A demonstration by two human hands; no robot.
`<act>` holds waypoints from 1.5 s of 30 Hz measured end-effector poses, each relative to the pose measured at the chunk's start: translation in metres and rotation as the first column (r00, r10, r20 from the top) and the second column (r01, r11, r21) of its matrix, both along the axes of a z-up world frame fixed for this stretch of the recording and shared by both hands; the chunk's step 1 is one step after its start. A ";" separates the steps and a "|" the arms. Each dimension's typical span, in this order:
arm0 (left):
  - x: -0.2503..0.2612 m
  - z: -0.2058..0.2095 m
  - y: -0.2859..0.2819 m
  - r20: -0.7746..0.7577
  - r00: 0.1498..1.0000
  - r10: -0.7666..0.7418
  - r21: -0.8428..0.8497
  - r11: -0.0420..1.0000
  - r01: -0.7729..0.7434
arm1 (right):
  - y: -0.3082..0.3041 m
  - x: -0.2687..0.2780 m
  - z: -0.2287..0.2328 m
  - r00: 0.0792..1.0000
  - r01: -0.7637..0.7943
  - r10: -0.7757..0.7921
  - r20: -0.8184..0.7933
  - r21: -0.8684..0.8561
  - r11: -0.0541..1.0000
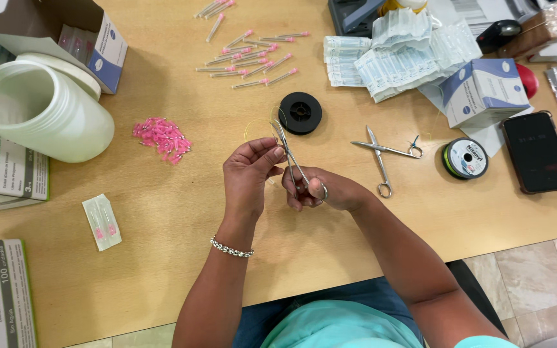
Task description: The person assembles medical supplies on a wooden table. They use hemostats to thread a yellow suture through a needle and then insert the needle into a small plastic tube. The person repeats this process with multiple needles and tubes.
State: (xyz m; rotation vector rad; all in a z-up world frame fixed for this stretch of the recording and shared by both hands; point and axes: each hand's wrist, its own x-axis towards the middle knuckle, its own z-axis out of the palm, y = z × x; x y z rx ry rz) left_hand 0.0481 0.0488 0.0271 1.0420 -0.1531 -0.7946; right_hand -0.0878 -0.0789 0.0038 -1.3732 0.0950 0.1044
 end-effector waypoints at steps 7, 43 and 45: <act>-0.003 -0.006 -0.004 0.101 0.994 -0.030 0.102 0.995 0.020 | -0.004 -0.006 -0.003 1.000 0.003 -0.001 -0.030 0.056 0.998; 0.007 0.006 0.005 -0.013 0.977 -0.211 0.174 0.962 0.210 | -0.027 -0.029 -0.021 0.998 0.047 -0.011 -0.065 0.579 0.814; 0.007 0.003 0.004 -0.028 0.976 -0.217 0.163 0.962 0.219 | -0.029 -0.030 -0.023 0.998 0.040 -0.007 -0.060 0.577 0.816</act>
